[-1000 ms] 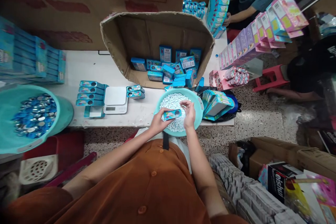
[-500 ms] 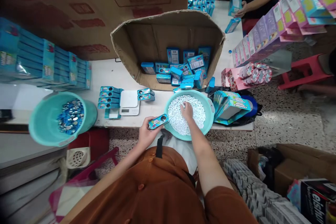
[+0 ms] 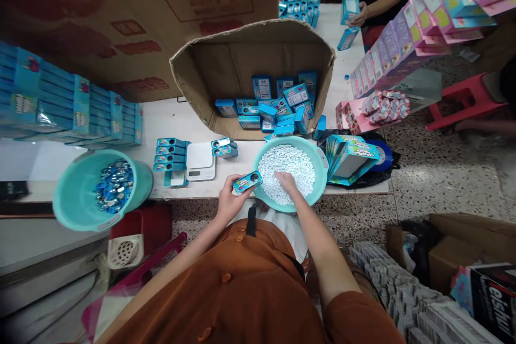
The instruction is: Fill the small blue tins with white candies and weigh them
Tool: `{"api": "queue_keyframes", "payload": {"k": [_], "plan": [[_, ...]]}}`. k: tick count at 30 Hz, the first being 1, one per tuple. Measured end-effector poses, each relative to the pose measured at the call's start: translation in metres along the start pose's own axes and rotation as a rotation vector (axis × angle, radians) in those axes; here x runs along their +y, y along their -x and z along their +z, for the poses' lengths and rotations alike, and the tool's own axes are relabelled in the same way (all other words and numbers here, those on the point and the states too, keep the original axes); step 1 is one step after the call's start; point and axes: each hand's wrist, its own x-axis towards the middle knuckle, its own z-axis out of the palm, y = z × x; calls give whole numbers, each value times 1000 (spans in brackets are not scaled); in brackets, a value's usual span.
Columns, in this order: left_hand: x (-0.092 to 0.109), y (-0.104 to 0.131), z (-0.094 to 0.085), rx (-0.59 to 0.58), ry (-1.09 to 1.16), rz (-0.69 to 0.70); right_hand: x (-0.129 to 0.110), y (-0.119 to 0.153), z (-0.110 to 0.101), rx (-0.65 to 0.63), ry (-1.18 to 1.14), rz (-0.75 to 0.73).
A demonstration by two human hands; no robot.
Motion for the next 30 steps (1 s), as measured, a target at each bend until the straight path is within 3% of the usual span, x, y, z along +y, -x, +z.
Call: {"api": "queue_keyframes", "payload": {"k": [3, 6, 8, 11, 18, 24, 30], "plan": [[0, -3, 5, -46, -18, 32, -16, 6, -8, -24, -330, 134], [1, -5, 11, -78, -42, 70, -38, 17, -22, -130, -837, 246], [1, -5, 15, -107, -59, 98, -54, 28, -31, -180, -1071, 210], [4, -6, 21, -190, -94, 151, -81, 46, -39, -168, -1237, 100], [15, -12, 35, -319, -116, 266, -123, 76, -31, 18, -1258, -109], [23, -14, 39, -323, -52, 259, -130, 84, -23, 112, -1036, -185], [28, -17, 41, -319, -159, 337, -131, 83, -21, 227, -893, -273]]}}
